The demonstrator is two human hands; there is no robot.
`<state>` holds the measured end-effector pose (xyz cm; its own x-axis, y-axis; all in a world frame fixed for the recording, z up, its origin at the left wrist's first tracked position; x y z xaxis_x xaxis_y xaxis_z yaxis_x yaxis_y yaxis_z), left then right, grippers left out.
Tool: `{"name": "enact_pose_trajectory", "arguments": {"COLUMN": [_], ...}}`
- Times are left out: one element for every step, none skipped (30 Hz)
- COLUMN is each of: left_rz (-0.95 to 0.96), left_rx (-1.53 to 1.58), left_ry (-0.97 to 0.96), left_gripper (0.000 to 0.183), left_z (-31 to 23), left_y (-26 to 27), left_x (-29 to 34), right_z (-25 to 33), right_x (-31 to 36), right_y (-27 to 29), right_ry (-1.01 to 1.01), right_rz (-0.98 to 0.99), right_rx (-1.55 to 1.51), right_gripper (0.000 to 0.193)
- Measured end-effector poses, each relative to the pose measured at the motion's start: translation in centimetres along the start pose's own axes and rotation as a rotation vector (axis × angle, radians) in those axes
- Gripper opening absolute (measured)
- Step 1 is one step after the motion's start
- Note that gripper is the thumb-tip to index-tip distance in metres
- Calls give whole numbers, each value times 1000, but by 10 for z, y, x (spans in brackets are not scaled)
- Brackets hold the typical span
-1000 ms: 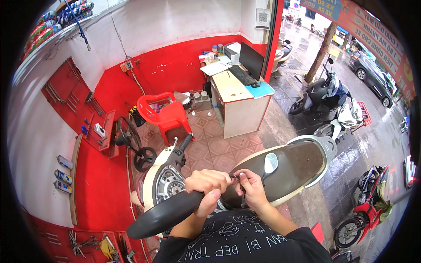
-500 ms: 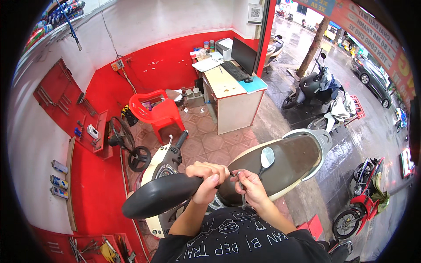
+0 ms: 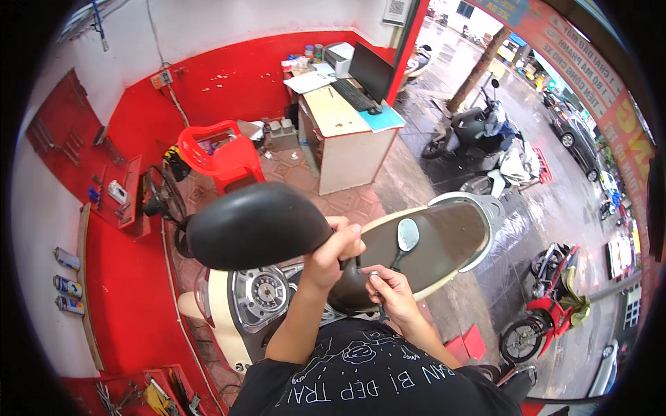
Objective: The person removes the left mirror from a scooter using a wrench, places it on the seat, then selects a new mirror from a tool rack and installs it onto the handlebar with the wrench.
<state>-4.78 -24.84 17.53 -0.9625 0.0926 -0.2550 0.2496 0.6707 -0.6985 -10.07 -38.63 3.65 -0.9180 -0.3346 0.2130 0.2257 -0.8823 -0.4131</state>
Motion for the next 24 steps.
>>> {"name": "enact_pose_trajectory", "arguments": {"left_rz": [-28,-40,-70,-99,-91,-146,-201,-193,-199,-205,-232,-226,-233,-241,-181,-179,-184,-190,-189,-193,-169,-140,-106,-109], "left_rx": [-31,-76,-97,-117,-115,-195,-275,-276,-305,-334,-384,-389,-454,-520,-580,-587,-582,-573,-594,-595,-698,-801,-883,-887], "left_ry": [51,91,118,145,158,151,145,153,176,199,234,245,271,301,259,267,311,354,411,425,338,255,473,487], "left_gripper": [39,39,40,42,42,41,40,40,38,37,35,35,32,29,24,24,22,21,16,16,19,28,40,40], "left_z": [9,14,18,23,26,27,29,33,41,51,62,71,81,93,106,121,141,160,178,203,224,237,263,276], "left_y": [12,22,30,35,35,42,48,51,57,62,71,72,75,81,86,93,100,105,111,127,145,154,165,168], "left_x": [-1,-3,-4,-7,-11,-15,-19,-24,-29,-34,-36,-40,-43,-45,-51,-53,-52,-50,-48,-44,-43,-44,-37,-34], "right_z": [2,3,2,1,0,0,-1,2,5,4,1,0,2,1,2,5,4,2,3,3,5,6,5,6], "right_x": [3,5,7,9,10,11,13,15,17,18,19,22,22,23,24,25,27,28,29,31,31,32,33,34], "right_y": [-2,-5,-4,1,3,6,10,13,18,23,32,40,48,55,66,77,89,106,121,134,147,161,176,190], "right_ry": [19,43,37,37,49,60,61,88,114,116,113,109,112,110,125,139,107,124,144,159,185,175,178,180], "right_rz": [1,5,-13,-35,-44,-55,-70,-95,-121,-132,-170,-210,-230,-242,-293,-343,-391,-429,-463,-496,-508,-539,-569,-599], "right_rx": [91,176,181,183,205,228,224,250,276,271,232,193,150,137,122,106,48,38,16,-3,-10,7,2,-2], "right_gripper": [26,26,26,26,26,25,25,24,23,23,22,21,21,21,21,21,21,20,21,21,22,20,19,18]}}
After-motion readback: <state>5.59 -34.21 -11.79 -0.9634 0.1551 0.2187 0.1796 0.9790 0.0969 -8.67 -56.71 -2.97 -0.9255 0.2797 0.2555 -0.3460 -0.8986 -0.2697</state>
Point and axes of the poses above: each hand's wrist, its own x-axis away from the middle knuckle, its own y-axis out of the back of the hand, z = x × y, the point moved 10 cm from there along -x, towards the middle knuckle, and after that the axes turned 1 degree about -x, right-handed, at the moved point
